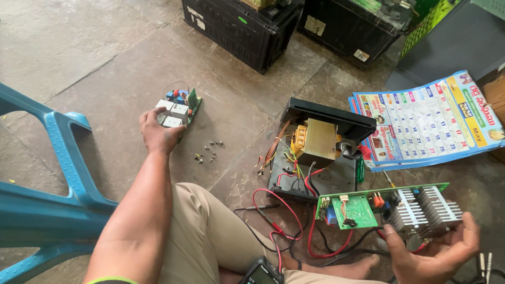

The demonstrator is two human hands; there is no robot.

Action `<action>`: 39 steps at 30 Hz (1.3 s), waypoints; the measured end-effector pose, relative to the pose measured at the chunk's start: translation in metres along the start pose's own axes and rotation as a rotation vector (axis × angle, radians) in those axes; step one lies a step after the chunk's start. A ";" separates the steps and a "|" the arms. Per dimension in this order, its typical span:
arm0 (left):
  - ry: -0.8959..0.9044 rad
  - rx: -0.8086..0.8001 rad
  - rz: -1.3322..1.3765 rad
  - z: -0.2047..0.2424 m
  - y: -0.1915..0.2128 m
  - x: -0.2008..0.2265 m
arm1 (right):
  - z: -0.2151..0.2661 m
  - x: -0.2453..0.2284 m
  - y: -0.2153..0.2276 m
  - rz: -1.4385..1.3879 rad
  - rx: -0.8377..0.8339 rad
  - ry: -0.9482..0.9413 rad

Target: The person sits on the floor and uses a multimeter to test connections on an open electronic device. They then remove a green circuit board, inspect it, and test components with the multimeter probes before placing the board aside.

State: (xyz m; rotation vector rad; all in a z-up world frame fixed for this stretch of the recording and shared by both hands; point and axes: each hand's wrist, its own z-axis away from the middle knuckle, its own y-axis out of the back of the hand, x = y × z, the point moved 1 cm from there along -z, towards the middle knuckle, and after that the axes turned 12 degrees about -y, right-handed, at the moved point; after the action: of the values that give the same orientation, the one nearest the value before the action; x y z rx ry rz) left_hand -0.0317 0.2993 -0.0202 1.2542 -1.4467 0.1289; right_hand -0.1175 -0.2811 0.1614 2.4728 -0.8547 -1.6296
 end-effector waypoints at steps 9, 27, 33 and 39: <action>0.513 -0.231 -0.210 0.005 -0.015 -0.023 | 0.001 0.005 0.001 0.006 -0.010 0.008; -0.476 -1.001 0.988 0.183 0.053 0.249 | 0.004 -0.007 -0.024 -0.168 -0.110 -0.030; -0.102 -0.947 1.149 0.240 0.056 0.285 | 0.011 -0.013 -0.035 -0.235 -0.211 -0.064; 0.085 -0.837 1.225 0.250 0.038 0.258 | 0.013 -0.015 -0.057 -0.254 -0.359 -0.186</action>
State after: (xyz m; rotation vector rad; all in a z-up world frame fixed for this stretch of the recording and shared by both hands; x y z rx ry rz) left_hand -0.1614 -0.0094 0.1150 -0.3933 -1.7287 0.3354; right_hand -0.1094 -0.2226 0.1487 2.2740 -0.2315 -1.9161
